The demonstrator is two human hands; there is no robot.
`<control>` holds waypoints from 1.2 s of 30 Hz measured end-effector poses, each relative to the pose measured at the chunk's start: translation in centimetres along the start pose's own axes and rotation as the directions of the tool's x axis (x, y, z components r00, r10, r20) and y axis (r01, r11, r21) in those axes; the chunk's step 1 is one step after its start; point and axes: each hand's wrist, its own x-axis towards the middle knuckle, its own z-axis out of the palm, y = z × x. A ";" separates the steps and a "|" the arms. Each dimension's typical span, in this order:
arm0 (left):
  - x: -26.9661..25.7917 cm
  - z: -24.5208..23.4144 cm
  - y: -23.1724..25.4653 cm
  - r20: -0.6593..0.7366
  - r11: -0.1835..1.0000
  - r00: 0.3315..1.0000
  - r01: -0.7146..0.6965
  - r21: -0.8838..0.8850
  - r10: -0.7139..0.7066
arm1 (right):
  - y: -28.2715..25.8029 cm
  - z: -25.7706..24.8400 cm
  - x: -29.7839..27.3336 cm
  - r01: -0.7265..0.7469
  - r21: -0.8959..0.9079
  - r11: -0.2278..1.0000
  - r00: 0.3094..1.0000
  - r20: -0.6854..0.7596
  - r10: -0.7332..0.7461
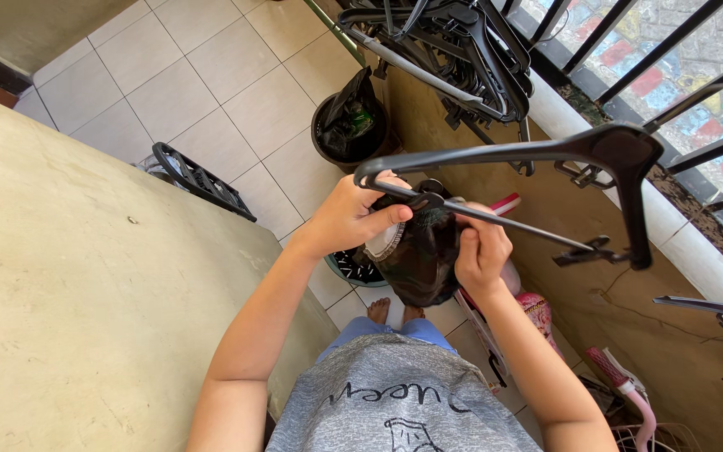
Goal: The person takes wet clothes from a green basin, places them on hangers, and hangs them on a balcony railing. The person handles a yellow shirt, orange shorts, dark shorts, and a black shirt, one at a time.
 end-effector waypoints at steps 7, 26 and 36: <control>0.3 -0.8 0.2 0.049 0.998 0.998 -0.027 -0.058 0.030 | 3.2 -0.2 4.7 -0.575 0.324 0.751 0.677 0.704 0.216; -6.0 -9.1 -3.5 -0.369 0.988 0.919 0.099 -0.122 -0.137 | 10.1 -5.9 2.5 -0.475 -0.120 0.872 0.680 0.579 0.450; -6.8 -8.6 -5.6 -0.365 0.975 0.907 0.168 -0.144 -0.210 | 6.4 -5.8 5.8 -0.480 0.257 0.839 0.875 0.062 0.481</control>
